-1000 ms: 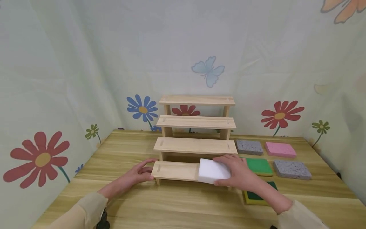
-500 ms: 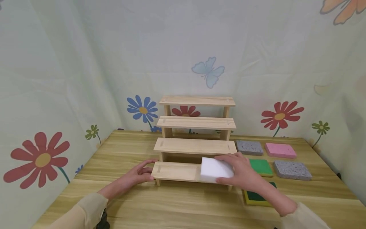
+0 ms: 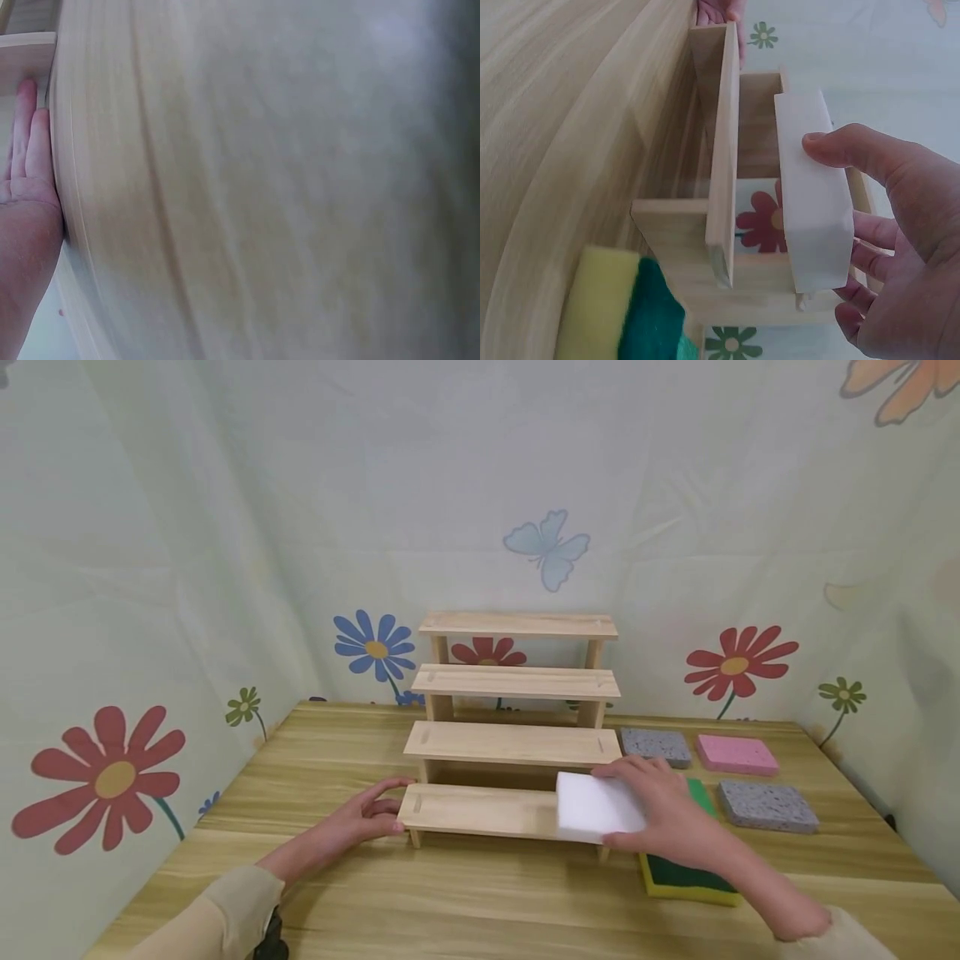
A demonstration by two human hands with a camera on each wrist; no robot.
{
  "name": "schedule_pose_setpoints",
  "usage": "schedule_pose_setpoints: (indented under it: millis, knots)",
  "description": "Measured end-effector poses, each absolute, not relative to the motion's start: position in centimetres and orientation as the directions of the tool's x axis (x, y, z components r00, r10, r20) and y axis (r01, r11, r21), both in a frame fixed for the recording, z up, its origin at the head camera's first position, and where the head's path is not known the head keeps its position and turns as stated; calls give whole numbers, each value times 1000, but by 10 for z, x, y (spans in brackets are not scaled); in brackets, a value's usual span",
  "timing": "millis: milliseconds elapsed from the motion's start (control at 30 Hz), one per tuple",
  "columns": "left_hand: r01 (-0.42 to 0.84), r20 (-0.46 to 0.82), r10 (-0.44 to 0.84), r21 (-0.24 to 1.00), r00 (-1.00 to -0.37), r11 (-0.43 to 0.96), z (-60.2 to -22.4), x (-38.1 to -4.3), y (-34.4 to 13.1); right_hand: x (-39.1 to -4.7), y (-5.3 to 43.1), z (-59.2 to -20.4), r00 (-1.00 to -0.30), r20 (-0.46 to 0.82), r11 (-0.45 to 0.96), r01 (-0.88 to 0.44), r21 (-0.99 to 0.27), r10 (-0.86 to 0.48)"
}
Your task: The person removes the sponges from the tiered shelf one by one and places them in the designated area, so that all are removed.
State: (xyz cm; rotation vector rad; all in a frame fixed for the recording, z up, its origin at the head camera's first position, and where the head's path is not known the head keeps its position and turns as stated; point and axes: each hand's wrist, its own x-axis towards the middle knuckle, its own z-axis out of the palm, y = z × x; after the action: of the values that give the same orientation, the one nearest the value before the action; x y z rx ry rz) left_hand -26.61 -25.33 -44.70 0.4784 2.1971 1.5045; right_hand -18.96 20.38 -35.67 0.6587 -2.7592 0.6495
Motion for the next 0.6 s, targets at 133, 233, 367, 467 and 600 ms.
schedule_pose_setpoints:
  millis: [133, 233, 367, 467, 600]
  knots:
    - [47, -153, 515, 934, -844, 355, -448, -267, -254, -185, 214, -348, -887, 281, 804, -454, -385, -366]
    - [47, -153, 515, 934, -844, 355, -449, -268, -255, -181, 221, -343, -897, 254, 798, -439, -413, -362]
    - [44, -152, 516, 936, -843, 348, -450, -269, -255, -178, 232, -340, -893, 254, 771, -449, -451, -371]
    - [40, -152, 519, 939, -841, 341, -451, -269, -256, -177, 242, -341, -889, 259, 754, -458, -472, -378]
    - [37, -151, 522, 942, -839, 332, -451, -269, -256, -174, 254, -343, -884, 276, 767, -465, -442, -377]
